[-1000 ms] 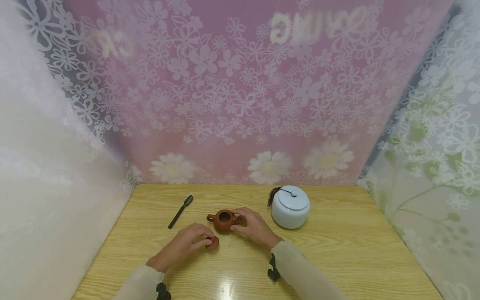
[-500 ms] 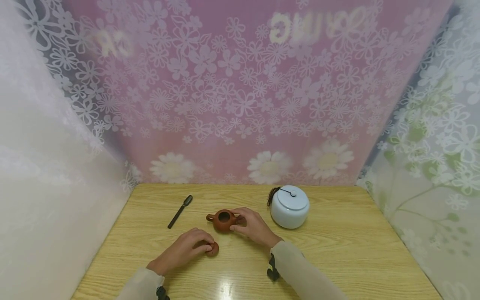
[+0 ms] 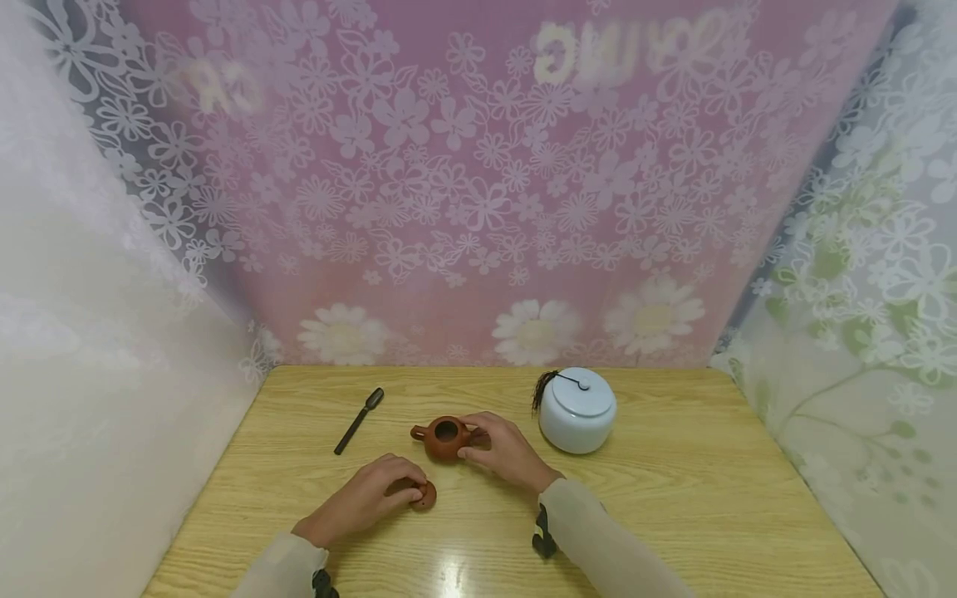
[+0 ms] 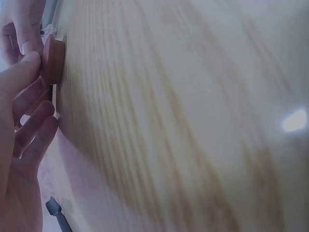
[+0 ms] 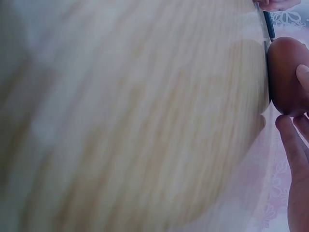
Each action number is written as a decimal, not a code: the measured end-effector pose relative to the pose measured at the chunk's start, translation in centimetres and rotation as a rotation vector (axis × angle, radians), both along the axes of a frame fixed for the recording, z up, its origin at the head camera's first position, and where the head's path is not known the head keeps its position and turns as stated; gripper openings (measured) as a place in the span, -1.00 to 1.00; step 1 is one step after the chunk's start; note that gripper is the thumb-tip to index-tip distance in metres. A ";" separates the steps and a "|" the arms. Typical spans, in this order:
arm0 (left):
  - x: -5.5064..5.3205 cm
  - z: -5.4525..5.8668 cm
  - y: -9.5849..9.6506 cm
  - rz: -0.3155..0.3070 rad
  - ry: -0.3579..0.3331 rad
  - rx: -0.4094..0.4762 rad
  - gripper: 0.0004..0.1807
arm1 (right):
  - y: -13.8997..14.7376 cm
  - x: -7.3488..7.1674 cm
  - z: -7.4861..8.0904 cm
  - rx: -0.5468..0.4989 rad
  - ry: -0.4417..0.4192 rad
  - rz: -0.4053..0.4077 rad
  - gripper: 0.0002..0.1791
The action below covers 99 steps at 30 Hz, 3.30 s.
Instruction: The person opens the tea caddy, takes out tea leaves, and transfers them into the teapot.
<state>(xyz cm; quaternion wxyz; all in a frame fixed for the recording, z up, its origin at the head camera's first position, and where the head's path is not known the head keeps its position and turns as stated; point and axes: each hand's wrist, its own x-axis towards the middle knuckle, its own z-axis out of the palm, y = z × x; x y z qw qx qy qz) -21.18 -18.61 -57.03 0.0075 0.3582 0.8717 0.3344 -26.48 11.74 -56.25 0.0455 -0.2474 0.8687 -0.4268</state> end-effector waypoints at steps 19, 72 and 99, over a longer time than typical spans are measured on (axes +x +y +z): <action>-0.5 2.0 1.2 0.075 -0.029 -0.040 -0.70 | 1.0 0.1 0.3 -0.006 0.060 -0.016 -0.39; -8.1 10.9 9.9 0.063 0.071 0.000 -0.67 | 13.5 1.0 9.9 -0.012 0.320 -0.146 -0.38; -11.5 15.0 18.4 0.028 0.126 0.004 -0.64 | 22.8 -0.5 8.7 0.054 0.317 -0.341 -0.32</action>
